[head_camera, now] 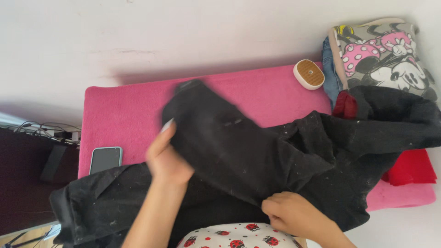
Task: The person cleans lint from a black sweatshirt using a lint roller and then folds it.
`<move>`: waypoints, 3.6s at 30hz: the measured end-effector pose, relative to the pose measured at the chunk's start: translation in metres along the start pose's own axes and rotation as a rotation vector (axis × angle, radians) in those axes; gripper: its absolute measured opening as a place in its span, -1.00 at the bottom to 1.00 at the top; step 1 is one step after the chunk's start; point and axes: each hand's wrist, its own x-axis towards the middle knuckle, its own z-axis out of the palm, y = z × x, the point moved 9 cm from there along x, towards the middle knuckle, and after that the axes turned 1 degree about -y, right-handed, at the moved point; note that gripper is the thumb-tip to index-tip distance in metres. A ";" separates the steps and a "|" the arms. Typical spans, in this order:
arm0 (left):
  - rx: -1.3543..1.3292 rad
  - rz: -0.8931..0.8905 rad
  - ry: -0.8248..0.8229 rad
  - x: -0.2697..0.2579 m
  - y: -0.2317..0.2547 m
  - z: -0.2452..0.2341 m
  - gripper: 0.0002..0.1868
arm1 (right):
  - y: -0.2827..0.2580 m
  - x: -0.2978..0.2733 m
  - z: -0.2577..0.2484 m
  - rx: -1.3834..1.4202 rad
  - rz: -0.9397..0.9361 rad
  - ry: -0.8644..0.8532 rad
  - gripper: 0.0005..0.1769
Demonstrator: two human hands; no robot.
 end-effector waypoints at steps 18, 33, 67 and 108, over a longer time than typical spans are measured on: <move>1.116 0.549 0.525 -0.189 0.167 -0.181 -0.34 | 0.144 0.009 -0.098 -0.172 0.331 0.346 -0.64; 2.070 1.019 0.729 -0.159 0.253 -0.203 -0.80 | 0.136 0.117 -0.099 -0.099 -0.007 0.511 -0.44; 2.562 1.012 0.727 -0.135 0.192 -0.179 -0.36 | 0.242 0.088 -0.242 -0.441 0.354 1.042 -0.16; 2.132 0.689 0.863 -0.122 0.251 -0.225 -0.60 | -0.034 0.157 -0.031 -0.177 0.338 0.893 -0.12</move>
